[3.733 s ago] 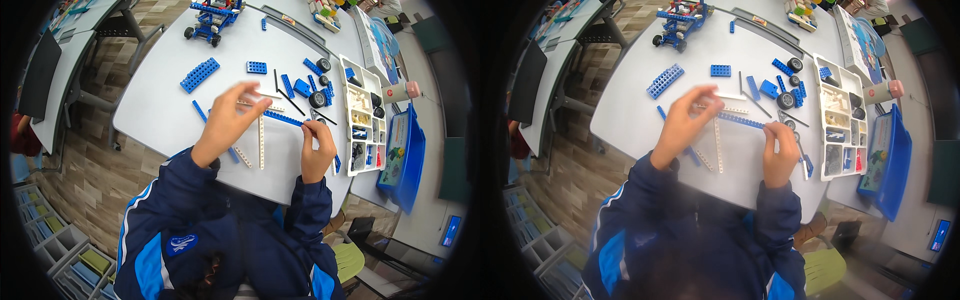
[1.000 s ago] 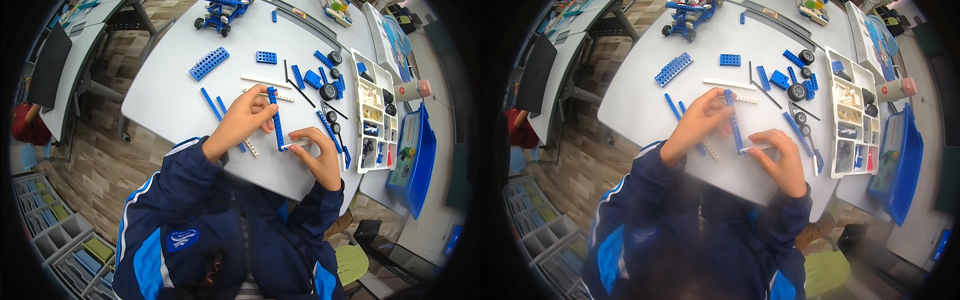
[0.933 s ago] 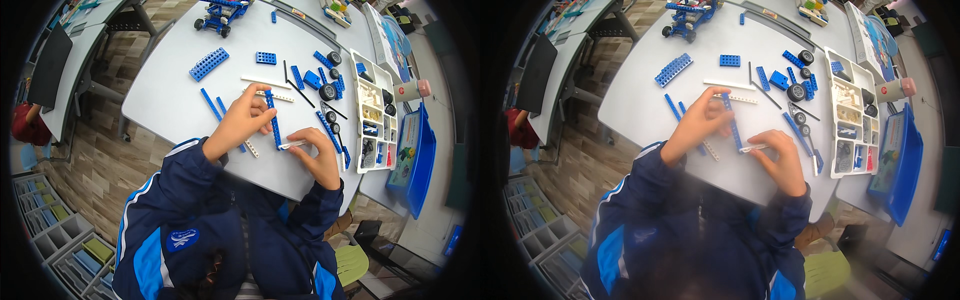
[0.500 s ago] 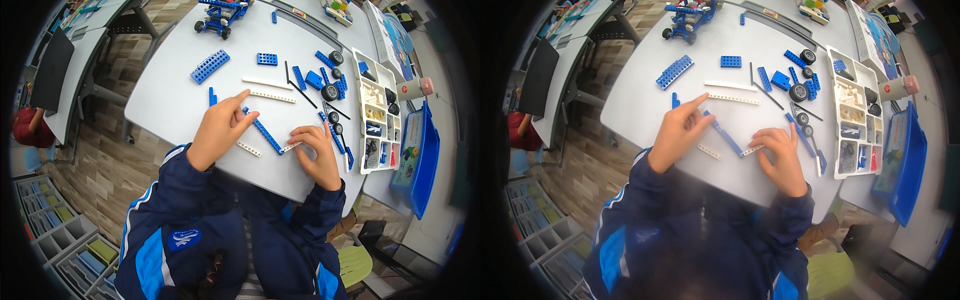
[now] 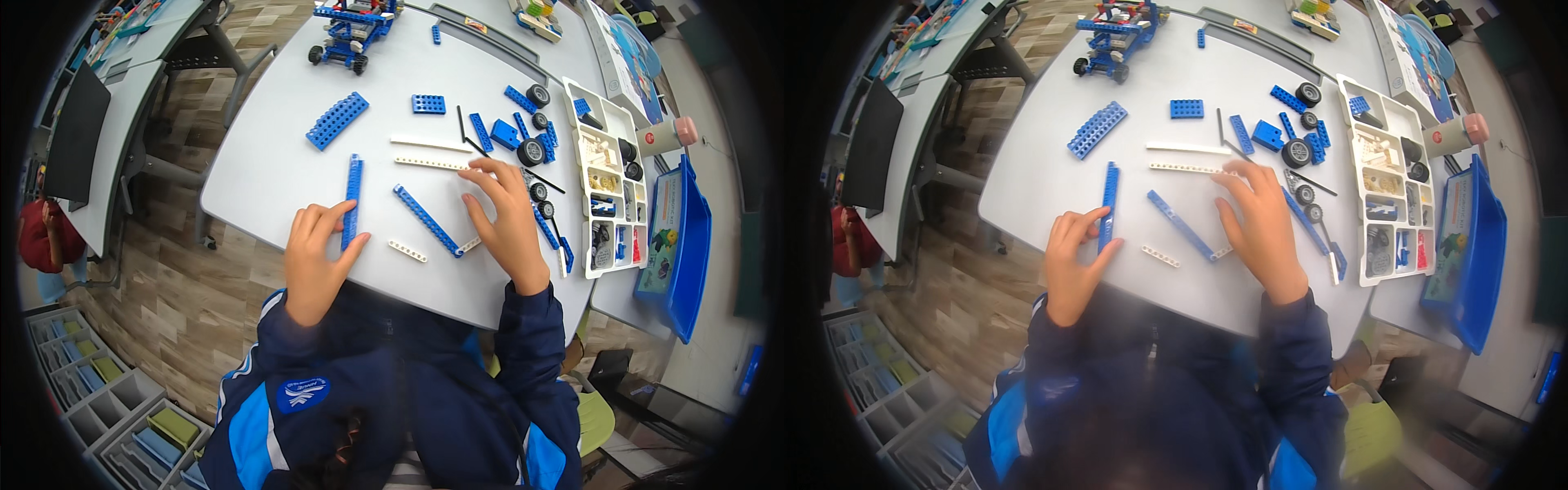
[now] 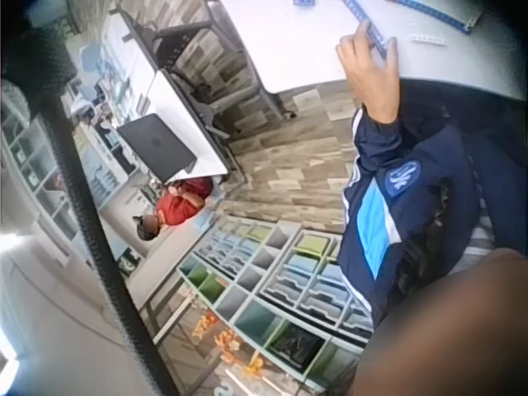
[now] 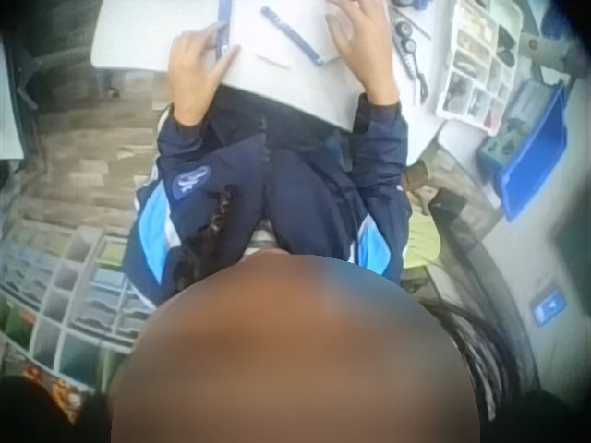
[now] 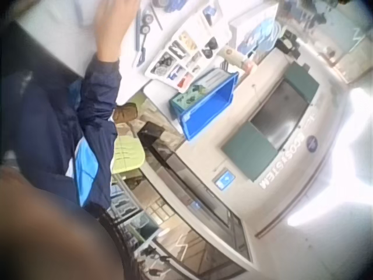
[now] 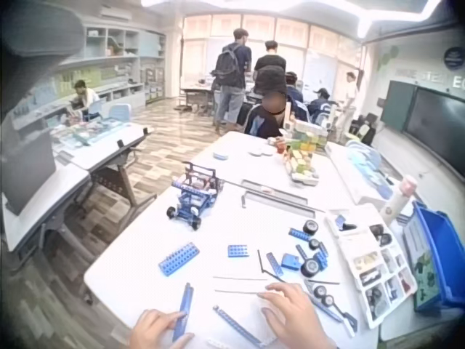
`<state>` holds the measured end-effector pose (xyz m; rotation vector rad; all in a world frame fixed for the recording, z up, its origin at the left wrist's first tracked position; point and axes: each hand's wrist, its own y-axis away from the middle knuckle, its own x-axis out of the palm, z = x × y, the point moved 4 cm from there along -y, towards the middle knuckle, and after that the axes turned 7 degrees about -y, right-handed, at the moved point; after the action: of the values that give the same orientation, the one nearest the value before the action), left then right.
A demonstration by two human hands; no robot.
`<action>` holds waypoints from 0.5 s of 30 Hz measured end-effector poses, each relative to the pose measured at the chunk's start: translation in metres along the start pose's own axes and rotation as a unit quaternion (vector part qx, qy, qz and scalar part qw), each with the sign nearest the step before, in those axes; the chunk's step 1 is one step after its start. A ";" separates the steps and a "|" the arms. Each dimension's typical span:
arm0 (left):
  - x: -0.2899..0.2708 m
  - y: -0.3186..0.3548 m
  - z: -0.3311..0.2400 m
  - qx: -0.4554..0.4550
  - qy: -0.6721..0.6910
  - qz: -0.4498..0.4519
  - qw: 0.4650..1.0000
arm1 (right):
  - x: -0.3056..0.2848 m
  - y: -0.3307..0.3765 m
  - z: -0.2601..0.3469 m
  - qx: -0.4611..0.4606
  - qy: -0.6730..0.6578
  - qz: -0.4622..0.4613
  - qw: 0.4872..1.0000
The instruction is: The person assembles a Lego vehicle by connecting blue and white beams, plates, and wheels on a table. They select pieces from a tray, align beams to form a rectangular frame, and attach wheels to the structure.
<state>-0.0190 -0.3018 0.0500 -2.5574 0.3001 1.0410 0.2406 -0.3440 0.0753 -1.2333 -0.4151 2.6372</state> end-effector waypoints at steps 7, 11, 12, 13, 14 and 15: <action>0.003 -0.026 -0.003 0.021 -0.030 -0.102 0.994 | 0.026 -0.023 -0.008 0.003 -0.004 0.031 0.999; 0.021 -0.033 -0.024 0.090 0.023 -0.085 0.992 | 0.013 -0.016 -0.008 0.008 -0.069 -0.014 0.997; 0.027 -0.034 -0.026 0.085 0.034 -0.078 0.993 | 0.011 -0.015 -0.006 0.002 -0.068 -0.014 0.998; 0.033 -0.036 -0.028 0.079 0.044 -0.063 0.994 | 0.009 -0.014 -0.004 -0.006 -0.069 -0.021 0.997; 0.037 -0.037 -0.028 0.068 0.044 -0.064 0.995 | 0.010 -0.014 -0.002 -0.025 -0.080 -0.015 0.996; 0.040 -0.037 -0.028 0.066 0.041 -0.071 0.994 | 0.011 -0.014 0.000 -0.037 -0.071 -0.003 0.997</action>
<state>0.0390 -0.2815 0.0490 -2.4659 0.1982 0.8386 0.2343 -0.3276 0.0720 -1.0660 -0.5422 2.7369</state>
